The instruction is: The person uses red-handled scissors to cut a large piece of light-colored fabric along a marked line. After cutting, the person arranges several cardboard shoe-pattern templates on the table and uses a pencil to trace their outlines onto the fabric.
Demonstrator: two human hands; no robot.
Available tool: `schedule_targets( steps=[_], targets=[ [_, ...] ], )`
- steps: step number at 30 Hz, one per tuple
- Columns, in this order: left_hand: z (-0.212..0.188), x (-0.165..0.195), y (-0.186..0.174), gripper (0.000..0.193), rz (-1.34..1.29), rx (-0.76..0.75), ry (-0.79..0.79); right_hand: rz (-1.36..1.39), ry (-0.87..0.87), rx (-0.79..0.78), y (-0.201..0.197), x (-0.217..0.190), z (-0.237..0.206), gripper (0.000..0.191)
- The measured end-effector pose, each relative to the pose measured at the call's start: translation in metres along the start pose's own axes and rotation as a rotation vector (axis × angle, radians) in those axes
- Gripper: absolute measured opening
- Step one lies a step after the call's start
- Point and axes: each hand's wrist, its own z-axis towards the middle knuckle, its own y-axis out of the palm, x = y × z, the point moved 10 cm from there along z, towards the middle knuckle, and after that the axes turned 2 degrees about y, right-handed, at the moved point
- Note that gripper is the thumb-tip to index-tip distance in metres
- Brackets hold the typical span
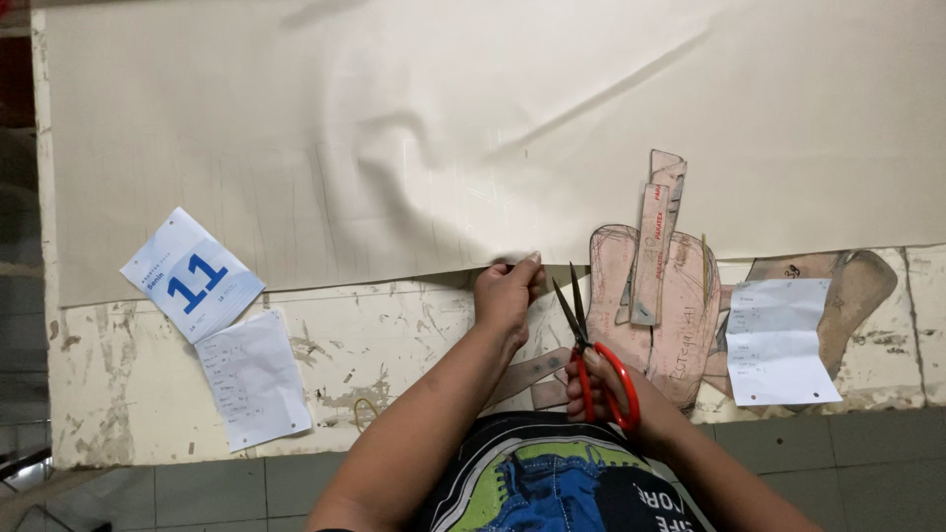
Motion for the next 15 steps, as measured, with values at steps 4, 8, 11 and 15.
schedule_targets(
  steps=[4, 8, 11, 15],
  targets=[
    [-0.002, 0.004, 0.003, 0.015, -0.005, -0.009, -0.029, 0.009, -0.048, 0.019, 0.009, -0.022, 0.021, 0.058],
    [0.000, 0.000, -0.001, 0.016, 0.015, 0.017, -0.077, 0.038, -0.114, 0.071, 0.021, -0.032, 0.040, 0.056],
    [0.002, 0.003, 0.001, 0.016, -0.006, -0.016, -0.012, 0.066, -0.162, 0.085, 0.028, -0.033, 0.043, 0.055],
    [0.002, 0.003, 0.000, 0.014, 0.008, -0.024, 0.007, 0.029, -0.151, 0.130, 0.028, -0.032, 0.043, 0.054]
  ],
)
